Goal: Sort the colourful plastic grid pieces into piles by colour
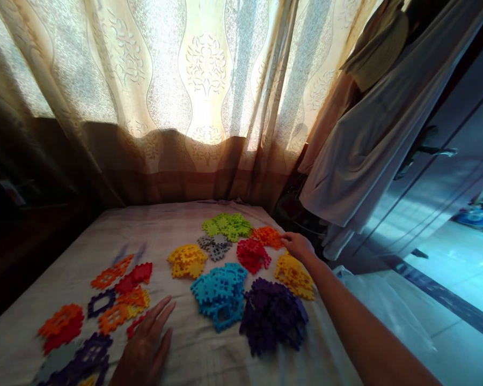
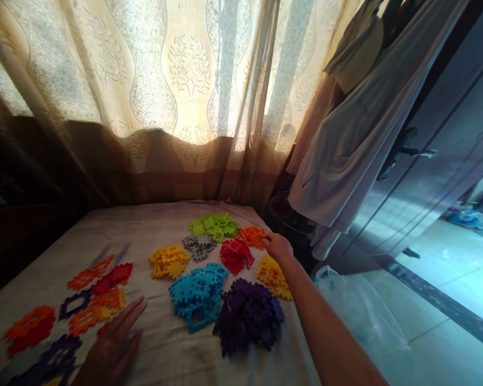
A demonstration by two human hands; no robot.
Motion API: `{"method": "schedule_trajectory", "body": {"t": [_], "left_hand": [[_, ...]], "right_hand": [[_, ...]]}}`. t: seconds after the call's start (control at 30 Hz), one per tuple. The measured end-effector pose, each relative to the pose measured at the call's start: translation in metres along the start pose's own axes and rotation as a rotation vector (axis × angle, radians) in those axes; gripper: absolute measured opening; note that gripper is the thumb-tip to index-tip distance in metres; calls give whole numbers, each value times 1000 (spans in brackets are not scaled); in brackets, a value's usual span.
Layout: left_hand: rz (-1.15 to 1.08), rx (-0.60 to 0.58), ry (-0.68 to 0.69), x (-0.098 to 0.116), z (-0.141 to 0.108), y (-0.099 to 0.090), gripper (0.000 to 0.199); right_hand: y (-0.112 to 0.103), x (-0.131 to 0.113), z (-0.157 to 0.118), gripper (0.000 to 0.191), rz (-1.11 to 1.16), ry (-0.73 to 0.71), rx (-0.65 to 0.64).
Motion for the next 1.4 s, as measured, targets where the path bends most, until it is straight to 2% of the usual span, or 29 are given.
{"method": "schedule_trajectory", "body": {"t": [0.13, 0.27, 0.4, 0.57, 0.67, 0.8, 0.9, 1.0, 1.1, 1.17, 1.27, 1.4], "left_hand": [[41, 3, 20, 1, 1, 0, 52], [49, -21, 20, -1, 0, 2, 52], [31, -46, -4, -4, -3, 6, 51], [8, -47, -41, 0, -2, 6, 48], [-7, -74, -59, 7, 0, 1, 47], [-41, -120, -107, 12, 1, -3, 45], [-64, -127, -125, 13, 2, -5, 44], [-81, -122, -124, 13, 1, -10, 43], [-57, -122, -122, 9, -7, -22, 42], [-5, -146, -151, 2, -18, -34, 40], [122, -233, -318, -18, -41, -51, 43], [211, -430, -647, -48, -69, -64, 67]], "right_hand": [[15, 14, 23, 27, -91, 30, -86], [29, 6, 35, 28, -154, -12, -120], [33, -1, 44, 30, -201, -30, -122], [30, -7, 36, 37, -228, -11, -103], [32, -13, 25, 40, -247, -58, -86], [38, -28, 8, 35, -254, -203, 71], [42, -52, -15, 31, -185, -354, 164], [46, -88, -50, 29, -104, -570, 195], [51, -130, -86, 27, -58, -744, 168], [59, -158, -107, 28, -53, -802, 97], [78, -199, -132, 29, -82, -839, -77], [113, -253, -157, 31, -92, -858, -261]]}}
Point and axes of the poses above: each hand's wrist, its own z-axis towards the middle knuckle, its own y-axis out of the palm, x = y × z, the point moved 4 cm from there along z, towards the middle knuckle, and after that the axes turned 10 degrees about -x, right-handed, at the moved point
